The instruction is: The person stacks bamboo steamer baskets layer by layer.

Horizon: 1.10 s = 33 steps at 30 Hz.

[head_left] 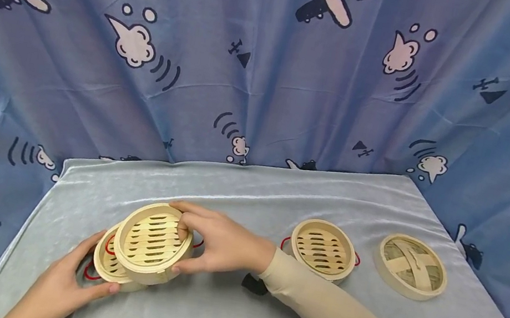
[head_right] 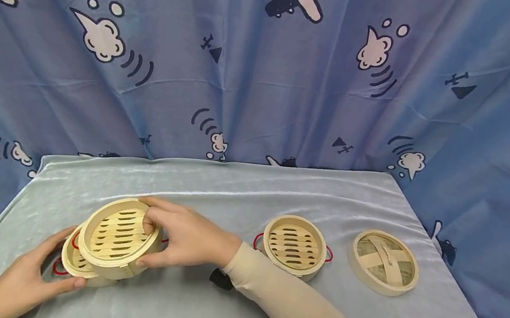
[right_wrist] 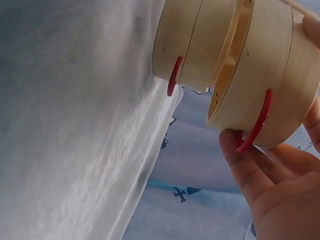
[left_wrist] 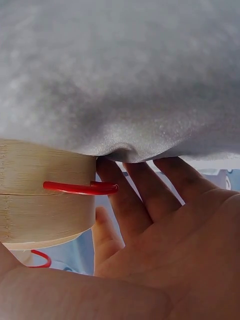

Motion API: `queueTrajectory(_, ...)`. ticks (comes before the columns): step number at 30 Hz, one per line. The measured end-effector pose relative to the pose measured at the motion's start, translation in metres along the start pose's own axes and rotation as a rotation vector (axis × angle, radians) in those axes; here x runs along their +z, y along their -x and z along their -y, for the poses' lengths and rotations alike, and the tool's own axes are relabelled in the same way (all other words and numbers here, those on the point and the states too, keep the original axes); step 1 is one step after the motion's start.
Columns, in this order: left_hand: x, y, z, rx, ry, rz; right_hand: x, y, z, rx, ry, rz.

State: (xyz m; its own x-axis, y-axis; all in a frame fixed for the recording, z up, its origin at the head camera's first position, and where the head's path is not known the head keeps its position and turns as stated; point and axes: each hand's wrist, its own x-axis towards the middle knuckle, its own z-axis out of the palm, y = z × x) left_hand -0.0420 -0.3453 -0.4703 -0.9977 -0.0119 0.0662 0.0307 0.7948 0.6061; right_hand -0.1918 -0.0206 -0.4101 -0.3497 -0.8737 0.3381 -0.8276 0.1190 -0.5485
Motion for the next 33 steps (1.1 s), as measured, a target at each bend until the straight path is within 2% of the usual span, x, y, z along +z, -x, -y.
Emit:
queueTrajectory(7, 0.001, 0.001, 0.001, -0.014, 0.007, 0.024, 0.007, -0.011, -0.001, -0.018, -0.032, 0.011)
queueTrajectory(19, 0.001, -0.001, 0.006, 0.096, 0.012, -0.063, 0.016, -0.034, -0.003, -0.042, -0.032, 0.033)
queueTrajectory(24, 0.003, -0.001, 0.008, 0.152, 0.039, -0.105, 0.019, -0.040, -0.003, -0.029, -0.022, 0.046)
queueTrajectory(29, 0.005, 0.000, 0.009, 0.147, 0.069, -0.095, 0.023, -0.044, -0.004, -0.033, -0.032, 0.058)
queueTrajectory(33, 0.005, -0.001, 0.010, 0.163, 0.153, -0.078, 0.026, -0.047, -0.005, -0.048, -0.035, 0.057)
